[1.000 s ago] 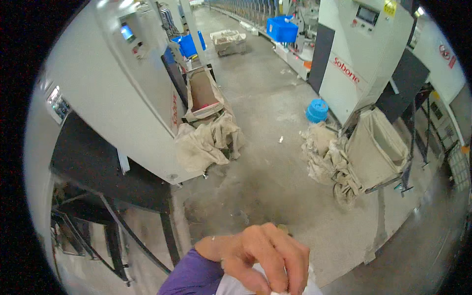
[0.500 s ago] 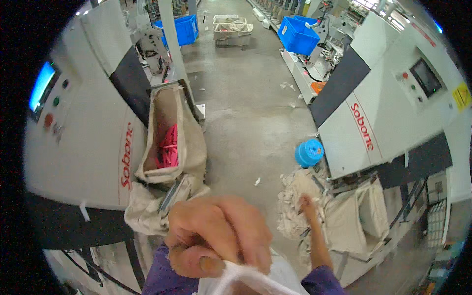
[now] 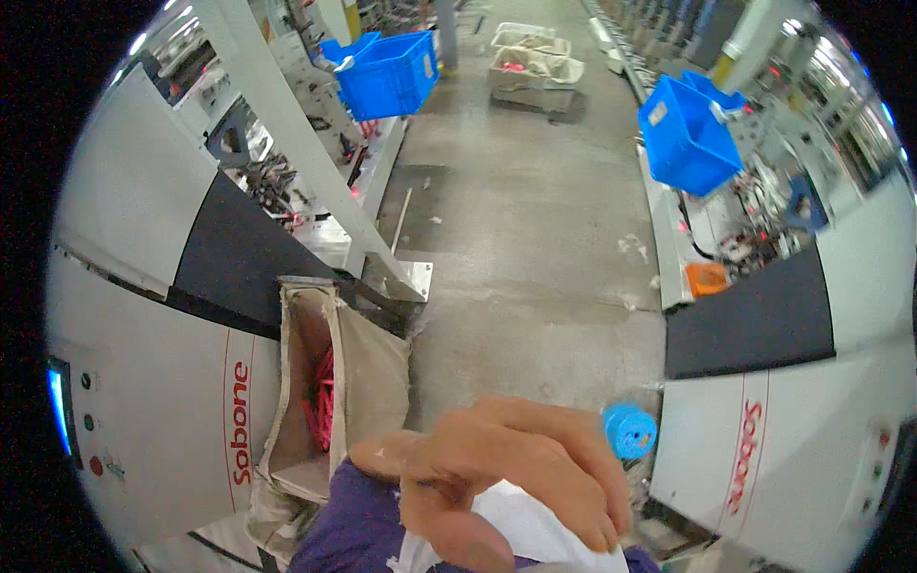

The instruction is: The person moves a metal tray filled with white spools with orange tips alongside a coworker, then walks through a textile factory. They pick up empty cardboard tubes from the floor and place them onto spinning machines, then remove full spools and place them into a blue bin. The person repeats this process across multiple machines.

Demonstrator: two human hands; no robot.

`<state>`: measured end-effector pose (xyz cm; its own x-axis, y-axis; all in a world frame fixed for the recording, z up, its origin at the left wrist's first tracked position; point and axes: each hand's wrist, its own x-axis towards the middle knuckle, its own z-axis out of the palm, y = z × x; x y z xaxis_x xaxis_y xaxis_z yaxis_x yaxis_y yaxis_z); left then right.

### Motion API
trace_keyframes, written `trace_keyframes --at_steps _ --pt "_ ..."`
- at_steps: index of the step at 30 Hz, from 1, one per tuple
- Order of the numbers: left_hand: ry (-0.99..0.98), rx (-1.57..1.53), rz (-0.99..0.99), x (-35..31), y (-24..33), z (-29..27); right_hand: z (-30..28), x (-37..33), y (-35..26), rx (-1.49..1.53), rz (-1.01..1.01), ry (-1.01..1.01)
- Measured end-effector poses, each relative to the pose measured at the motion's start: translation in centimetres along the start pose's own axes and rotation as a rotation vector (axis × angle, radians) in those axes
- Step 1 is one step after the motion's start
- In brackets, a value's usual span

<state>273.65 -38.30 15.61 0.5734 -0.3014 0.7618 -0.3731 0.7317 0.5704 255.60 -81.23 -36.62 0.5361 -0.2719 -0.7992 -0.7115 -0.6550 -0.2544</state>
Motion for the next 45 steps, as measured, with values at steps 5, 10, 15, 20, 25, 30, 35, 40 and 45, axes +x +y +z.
trace_keyframes --at_steps 5,10,15,20,25,30,35,40,45 --pt "0.207 0.103 0.088 8.3 -1.1 -11.4 -21.4 11.7 -39.6 0.489 -0.474 0.198" --pt "0.282 0.361 0.048 14.2 -0.5 -27.9 -28.6 15.5 -68.5 0.502 -1.094 0.12" --pt "0.262 0.764 -0.187 22.3 2.6 -39.7 -24.0 21.2 -70.6 0.041 -0.833 0.052" --pt "0.836 0.896 0.16 26.4 -1.0 -49.3 -21.1 22.0 -60.1 -0.367 -0.324 -0.038" --pt "1.087 0.815 0.432 26.4 -2.7 -58.9 -24.7 31.5 -67.9 -0.425 -0.2 -0.179" --pt "1.119 0.744 0.559 28.0 6.1 -71.1 -30.2 43.8 -105.7 -0.295 -0.542 -0.019" --pt "1.246 0.576 0.405 29.1 3.3 -85.9 -31.6 42.9 -147.7 0.394 -0.892 -0.231" --pt "1.416 0.491 -0.398 30.7 -3.4 -103.3 -27.1 41.4 -162.7 0.239 -1.325 -0.424" --pt "1.212 0.244 -0.51 37.5 -3.6 -118.1 -22.6 46.9 -154.5 -0.431 -0.851 -0.319"
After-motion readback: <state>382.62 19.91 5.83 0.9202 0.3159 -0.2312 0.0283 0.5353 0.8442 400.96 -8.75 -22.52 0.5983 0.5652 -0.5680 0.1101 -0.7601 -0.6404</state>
